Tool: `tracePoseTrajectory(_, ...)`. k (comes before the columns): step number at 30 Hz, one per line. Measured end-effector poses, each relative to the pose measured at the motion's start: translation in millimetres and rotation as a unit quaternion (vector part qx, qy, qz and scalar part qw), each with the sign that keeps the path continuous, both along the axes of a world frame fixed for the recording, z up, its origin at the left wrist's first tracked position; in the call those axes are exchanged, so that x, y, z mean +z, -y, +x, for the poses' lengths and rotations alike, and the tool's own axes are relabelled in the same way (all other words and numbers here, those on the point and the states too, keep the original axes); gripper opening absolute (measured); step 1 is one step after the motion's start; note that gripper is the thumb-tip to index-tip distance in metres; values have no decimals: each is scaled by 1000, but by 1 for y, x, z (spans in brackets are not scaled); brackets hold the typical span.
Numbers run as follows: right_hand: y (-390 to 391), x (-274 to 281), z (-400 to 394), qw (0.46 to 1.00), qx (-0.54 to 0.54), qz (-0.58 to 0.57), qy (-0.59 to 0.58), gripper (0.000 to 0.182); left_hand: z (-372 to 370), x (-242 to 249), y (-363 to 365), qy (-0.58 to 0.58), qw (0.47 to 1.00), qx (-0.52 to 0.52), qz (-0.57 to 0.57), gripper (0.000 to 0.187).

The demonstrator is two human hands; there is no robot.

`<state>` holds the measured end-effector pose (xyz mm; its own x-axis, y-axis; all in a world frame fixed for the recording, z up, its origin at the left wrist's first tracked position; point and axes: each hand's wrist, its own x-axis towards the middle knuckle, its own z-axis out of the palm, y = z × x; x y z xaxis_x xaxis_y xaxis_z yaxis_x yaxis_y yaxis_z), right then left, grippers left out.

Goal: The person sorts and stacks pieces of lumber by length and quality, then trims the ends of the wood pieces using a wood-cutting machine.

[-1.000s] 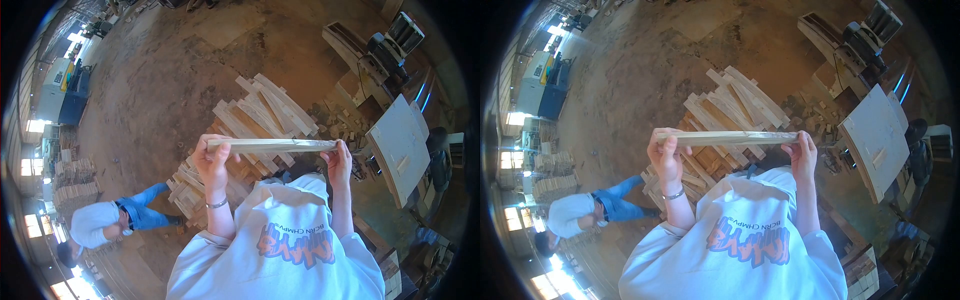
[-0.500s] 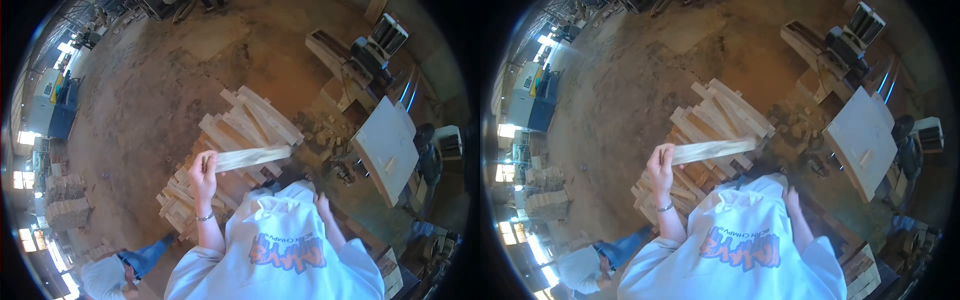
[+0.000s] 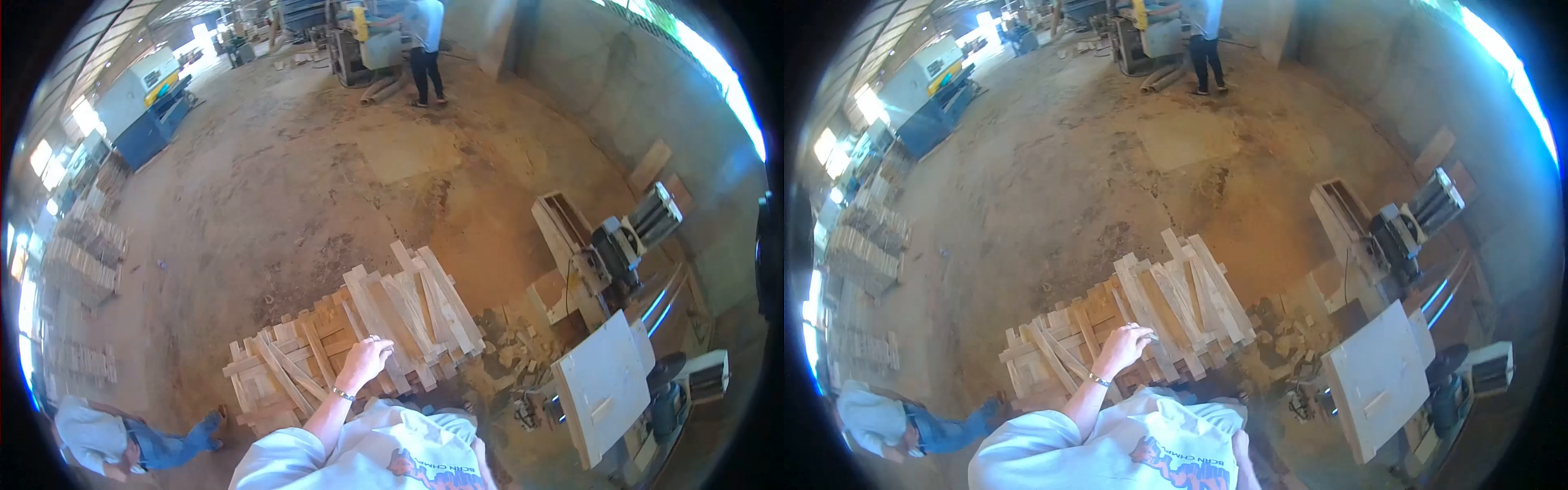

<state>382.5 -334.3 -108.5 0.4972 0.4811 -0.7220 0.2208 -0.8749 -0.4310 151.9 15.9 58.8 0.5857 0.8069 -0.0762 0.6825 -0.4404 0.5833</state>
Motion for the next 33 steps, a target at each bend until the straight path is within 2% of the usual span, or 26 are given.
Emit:
tracePoseTrajectory(5, -53, 18, 30, 996, 63, 30, 52, 43, -12, -14, -3, 6, 1000, 0, -7, 20)
tracePoseTrajectory(7, -76, 27, 43, 992, 91, 37, 82, 42, -14, -3, 1, -1, 999, 24, -23, 20)
tracePoseTrajectory(10, -99, 42, 56, 986, 117, 45, 111, 42, -11, -22, -5, 7, 1000, 5, -25, 21)
tracePoseTrajectory(13, -105, 53, 66, 983, 126, 50, 126, 42, -5, -21, -3, -10, 999, -9, -29, 22)
tracePoseTrajectory(19, -109, 60, 73, 977, 155, 45, 143, 41, -4, -13, -1, 25, 999, 15, -42, 19)
tracePoseTrajectory(28, -122, 59, 75, 969, 189, 35, 157, 40, -23, -37, -2, 69, 995, 70, -32, 16)
tracePoseTrajectory(33, -128, 62, 75, 966, 204, 33, 157, 40, -19, -36, 0, 55, 996, 64, -43, 16)
